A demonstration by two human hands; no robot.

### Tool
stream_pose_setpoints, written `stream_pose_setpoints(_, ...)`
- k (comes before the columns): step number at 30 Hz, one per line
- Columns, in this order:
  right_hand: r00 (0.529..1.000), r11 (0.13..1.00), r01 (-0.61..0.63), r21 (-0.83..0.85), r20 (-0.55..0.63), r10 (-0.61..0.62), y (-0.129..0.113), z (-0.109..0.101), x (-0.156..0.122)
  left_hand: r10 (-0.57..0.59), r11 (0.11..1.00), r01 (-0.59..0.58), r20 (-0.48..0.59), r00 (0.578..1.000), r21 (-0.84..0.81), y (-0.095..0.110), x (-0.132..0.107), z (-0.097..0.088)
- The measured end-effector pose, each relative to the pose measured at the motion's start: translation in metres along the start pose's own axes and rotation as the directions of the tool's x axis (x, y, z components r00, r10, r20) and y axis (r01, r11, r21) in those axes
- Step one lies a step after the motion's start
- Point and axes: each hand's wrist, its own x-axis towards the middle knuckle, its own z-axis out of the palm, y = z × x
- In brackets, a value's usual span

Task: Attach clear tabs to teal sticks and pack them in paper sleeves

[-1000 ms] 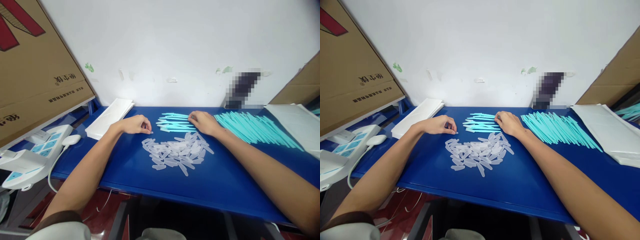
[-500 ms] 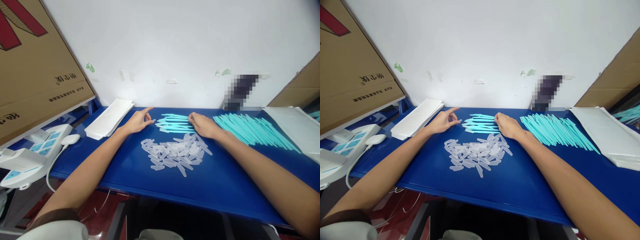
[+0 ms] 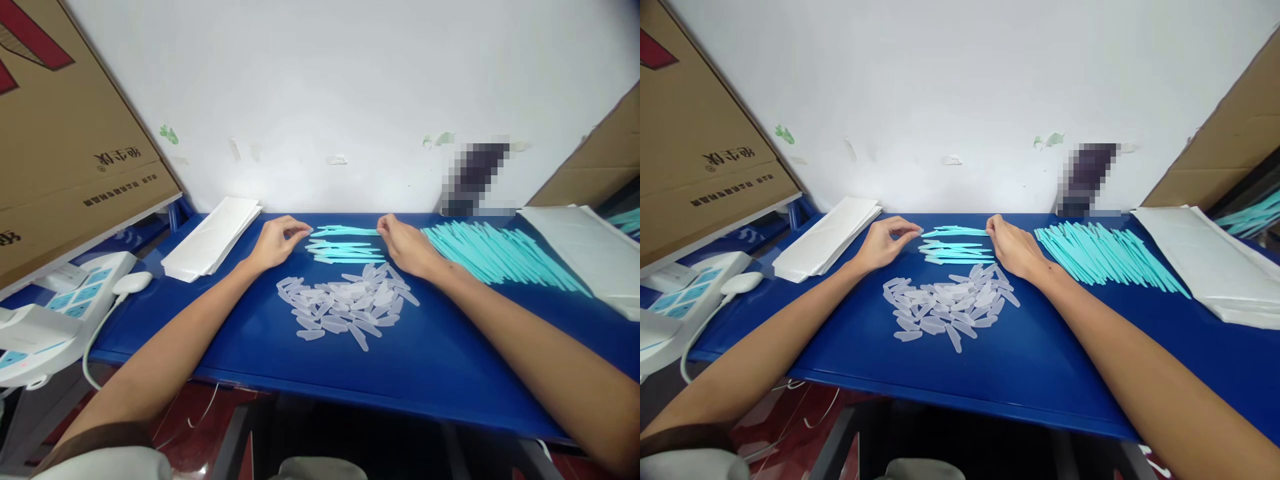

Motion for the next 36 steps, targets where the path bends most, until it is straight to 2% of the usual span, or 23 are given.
stream_pose_setpoints(9,0.999,1.000,-0.010,0.021,-0.046,0.011,0.002,0.001,0.000,0.018,1.000,-0.018,-0.010,1.000,-0.012,0.000,-0.001,0.002)
stream_pose_setpoints(15,0.998,0.994,0.051,0.102,-0.053,-0.046,-0.008,0.006,-0.001,-0.053,0.990,0.045,-0.058,0.997,-0.132,0.009,-0.002,0.013)
stream_pose_setpoints(18,0.998,0.994,0.045,0.103,-0.045,-0.041,-0.005,0.006,0.001,-0.090,0.990,0.087,-0.022,0.996,-0.108,0.008,-0.001,0.015)
stream_pose_setpoints(21,0.999,0.999,-0.029,0.036,-0.032,0.030,0.006,0.006,0.006,-0.097,0.994,0.099,0.051,0.994,-0.034,0.002,-0.001,0.014)
stream_pose_setpoints(25,0.995,0.995,-0.094,-0.031,-0.036,0.093,0.020,0.008,0.013,-0.067,0.998,0.066,0.056,0.996,0.022,-0.003,0.000,0.008)
stream_pose_setpoints(29,0.996,0.997,-0.073,-0.017,-0.054,0.072,0.024,0.011,0.017,0.000,0.999,-0.006,0.114,0.994,0.054,0.004,0.000,-0.003)
stream_pose_setpoints(32,0.999,0.998,-0.035,-0.045,-0.040,0.034,0.024,0.014,0.018,0.099,0.992,-0.115,0.244,0.965,0.051,0.021,-0.001,-0.004)
stream_pose_setpoints(33,0.999,0.998,-0.023,-0.056,-0.029,0.022,0.024,0.014,0.018,0.141,0.986,-0.163,0.309,0.941,0.044,0.028,-0.002,-0.003)
stream_pose_setpoints(36,1.000,0.997,0.014,-0.074,0.004,-0.014,0.026,0.017,0.018,0.234,0.952,-0.300,0.503,0.832,0.054,0.049,-0.004,0.006)
